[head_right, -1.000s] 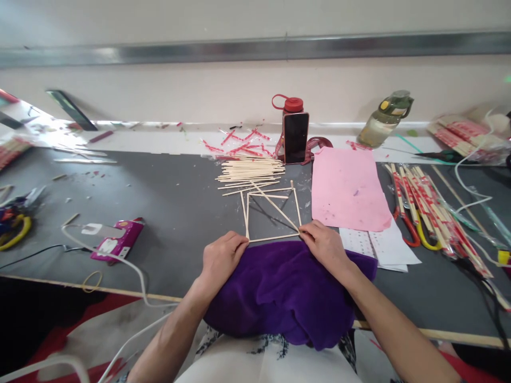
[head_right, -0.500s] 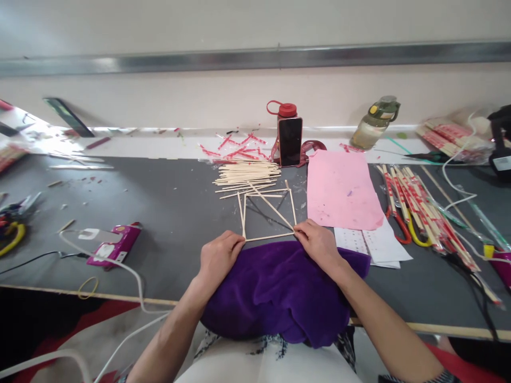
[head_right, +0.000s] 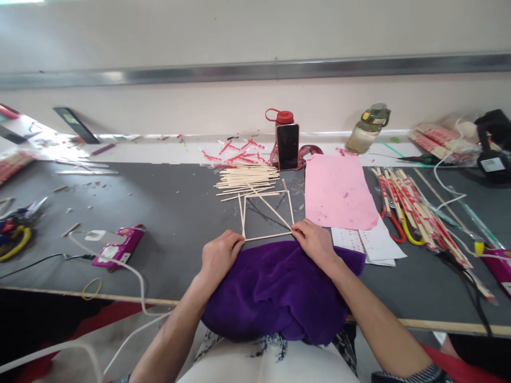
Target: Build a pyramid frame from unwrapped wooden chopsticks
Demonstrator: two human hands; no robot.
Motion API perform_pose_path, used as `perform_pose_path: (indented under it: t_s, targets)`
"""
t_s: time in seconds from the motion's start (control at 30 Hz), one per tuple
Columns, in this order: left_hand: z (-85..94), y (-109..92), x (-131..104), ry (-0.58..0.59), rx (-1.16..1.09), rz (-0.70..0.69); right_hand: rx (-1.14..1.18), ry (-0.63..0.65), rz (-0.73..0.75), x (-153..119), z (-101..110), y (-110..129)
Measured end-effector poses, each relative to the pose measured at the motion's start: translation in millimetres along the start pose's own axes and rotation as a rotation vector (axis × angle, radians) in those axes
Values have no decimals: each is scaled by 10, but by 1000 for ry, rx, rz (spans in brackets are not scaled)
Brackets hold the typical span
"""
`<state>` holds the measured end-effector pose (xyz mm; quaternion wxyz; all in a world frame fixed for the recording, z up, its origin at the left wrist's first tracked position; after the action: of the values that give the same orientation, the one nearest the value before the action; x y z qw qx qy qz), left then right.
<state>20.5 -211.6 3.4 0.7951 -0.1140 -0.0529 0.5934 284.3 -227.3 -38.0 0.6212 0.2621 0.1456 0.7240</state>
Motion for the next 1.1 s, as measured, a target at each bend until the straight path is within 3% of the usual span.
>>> perform_pose_path:
  t_s: [1.1]
  targets:
    - [27,-6,45,23,16,18,-70,-18,-6,-10,-17,8]
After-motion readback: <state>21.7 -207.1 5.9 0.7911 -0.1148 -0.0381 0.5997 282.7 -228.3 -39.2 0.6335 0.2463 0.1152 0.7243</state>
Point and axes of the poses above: each hand's wrist, its own x-axis towards the middle knuckle, its own z-axis out of the back of the hand, y = z × x, the point moved 2 cm from there along x, towards the middle knuckle
